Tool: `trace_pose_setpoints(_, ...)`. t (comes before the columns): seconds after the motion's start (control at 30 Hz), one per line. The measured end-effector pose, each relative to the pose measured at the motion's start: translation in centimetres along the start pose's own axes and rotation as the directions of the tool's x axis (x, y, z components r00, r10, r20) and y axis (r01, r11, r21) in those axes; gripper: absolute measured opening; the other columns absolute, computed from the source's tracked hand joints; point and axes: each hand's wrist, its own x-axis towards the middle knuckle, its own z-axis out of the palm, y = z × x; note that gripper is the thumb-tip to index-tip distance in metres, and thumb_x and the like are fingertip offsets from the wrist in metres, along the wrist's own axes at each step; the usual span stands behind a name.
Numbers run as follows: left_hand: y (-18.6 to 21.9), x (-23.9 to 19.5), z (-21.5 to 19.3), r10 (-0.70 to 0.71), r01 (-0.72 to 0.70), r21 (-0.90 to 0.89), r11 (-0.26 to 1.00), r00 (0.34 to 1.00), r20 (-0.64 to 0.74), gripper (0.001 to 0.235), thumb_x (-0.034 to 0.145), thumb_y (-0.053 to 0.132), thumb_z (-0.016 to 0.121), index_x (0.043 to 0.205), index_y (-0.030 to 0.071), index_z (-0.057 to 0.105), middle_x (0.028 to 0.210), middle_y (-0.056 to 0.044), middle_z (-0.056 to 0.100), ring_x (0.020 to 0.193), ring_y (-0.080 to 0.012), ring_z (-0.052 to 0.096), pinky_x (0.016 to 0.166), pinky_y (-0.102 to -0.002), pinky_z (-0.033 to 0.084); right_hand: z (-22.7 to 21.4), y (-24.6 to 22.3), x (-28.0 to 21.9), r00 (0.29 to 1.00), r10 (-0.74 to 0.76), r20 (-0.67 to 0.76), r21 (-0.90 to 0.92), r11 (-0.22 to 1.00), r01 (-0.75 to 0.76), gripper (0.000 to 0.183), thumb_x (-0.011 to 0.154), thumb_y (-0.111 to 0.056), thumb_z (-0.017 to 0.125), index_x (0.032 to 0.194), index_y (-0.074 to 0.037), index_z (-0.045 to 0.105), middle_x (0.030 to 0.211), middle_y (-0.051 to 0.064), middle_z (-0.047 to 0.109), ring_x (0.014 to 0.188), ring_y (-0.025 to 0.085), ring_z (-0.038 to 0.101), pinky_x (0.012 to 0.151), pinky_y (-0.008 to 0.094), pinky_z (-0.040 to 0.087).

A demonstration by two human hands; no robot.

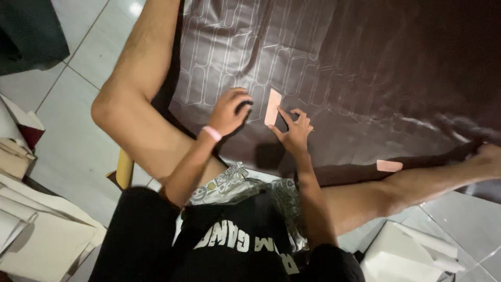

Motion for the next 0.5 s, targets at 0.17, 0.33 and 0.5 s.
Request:
trace_pose_setpoints(0.17,-3.0,-0.1,5.4,-0.041,0.025,0.137,0.99,0.993,0.112,0.041,0.081,0.022,0.08,0.121,0.019,0.074,0.153,-0.013,0.042,0.143,-0.0366,0.036,0.114,-0.053,0.027,0.3,-0.3,0.6,0.998,0.039,-0.047,-0.016,0.999,-0.04,0.067,0.073,-0.057,0.089,0.135,-0.039,0.069,0.131,0.007,0.052,0.111,0.03,0.05,0.091,0.051,0.038)
trace_pose_setpoints(0.33,-4.0,-0.5,6.0,-0.096,0.073,0.148,0.986,0.983,0.156,0.042,0.084,0.024,0.081,0.125,0.031,0.075,0.158,-0.009,0.039,0.145,-0.0346,0.031,0.118,-0.053,0.022,0.7,-0.1,0.8,0.999,0.036,-0.008,-0.089,0.995,-0.037,0.065,0.074,-0.061,0.088,0.133,-0.039,0.071,0.13,0.007,0.049,0.115,0.033,0.046,0.095,0.053,0.035)
trace_pose_setpoints(0.5,-3.8,-0.6,5.8,-0.075,0.047,0.169,0.984,0.984,0.161,0.041,0.085,0.022,0.081,0.124,0.034,0.076,0.161,-0.009,0.034,0.147,-0.0349,0.028,0.118,-0.052,0.022,1.4,0.3,0.5,1.0,0.009,-0.016,-0.046,0.999,-0.009,0.064,0.078,-0.065,0.086,0.134,-0.039,0.07,0.13,0.005,0.042,0.119,0.031,0.043,0.1,0.053,0.034)
